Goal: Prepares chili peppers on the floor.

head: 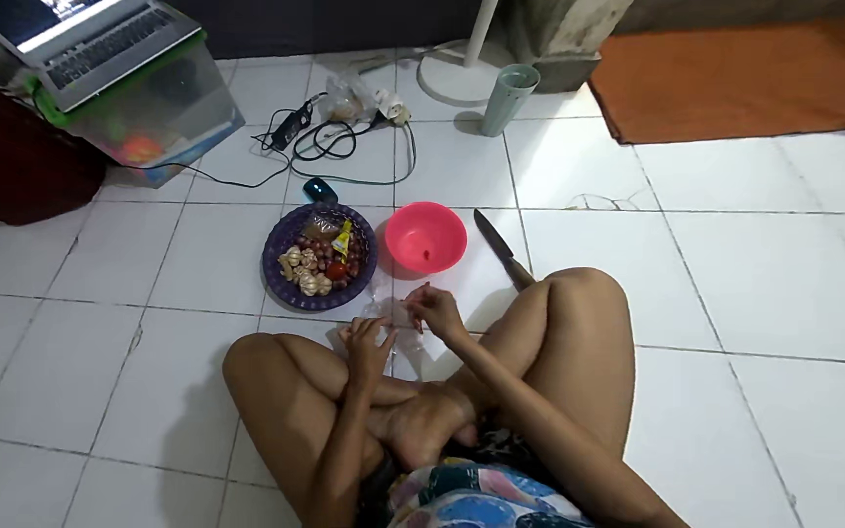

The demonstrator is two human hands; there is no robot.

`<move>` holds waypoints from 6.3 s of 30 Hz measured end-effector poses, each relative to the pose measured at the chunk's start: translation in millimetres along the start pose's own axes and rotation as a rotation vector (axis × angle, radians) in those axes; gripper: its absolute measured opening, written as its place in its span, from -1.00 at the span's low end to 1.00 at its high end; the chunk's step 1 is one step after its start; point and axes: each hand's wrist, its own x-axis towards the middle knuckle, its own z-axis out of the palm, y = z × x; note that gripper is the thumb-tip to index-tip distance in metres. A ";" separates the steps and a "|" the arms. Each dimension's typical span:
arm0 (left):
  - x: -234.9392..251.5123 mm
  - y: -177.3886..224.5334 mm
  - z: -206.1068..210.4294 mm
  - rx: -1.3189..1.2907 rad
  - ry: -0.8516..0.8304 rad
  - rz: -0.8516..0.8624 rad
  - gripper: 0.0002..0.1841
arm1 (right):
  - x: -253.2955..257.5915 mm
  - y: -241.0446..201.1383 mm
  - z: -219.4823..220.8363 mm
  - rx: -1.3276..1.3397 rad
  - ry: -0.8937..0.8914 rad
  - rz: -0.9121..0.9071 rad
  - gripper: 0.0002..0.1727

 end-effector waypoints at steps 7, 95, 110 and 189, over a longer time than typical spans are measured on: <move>1.5 5.7 -12.9 -0.179 -0.105 -0.182 -0.77 | -13.0 1.9 9.7 0.096 -0.212 0.139 -0.74; 5.3 -2.6 0.2 -0.079 0.107 -0.029 -0.83 | -16.4 0.0 12.7 -0.409 0.051 -0.273 -0.80; 11.8 -1.5 -11.1 -0.670 0.055 -0.469 -0.71 | -7.5 5.8 24.2 0.231 -0.055 0.078 -0.72; 7.5 -0.1 -16.4 -0.578 -0.377 -0.199 -0.81 | 2.2 8.5 -8.2 0.302 -0.285 0.284 -0.73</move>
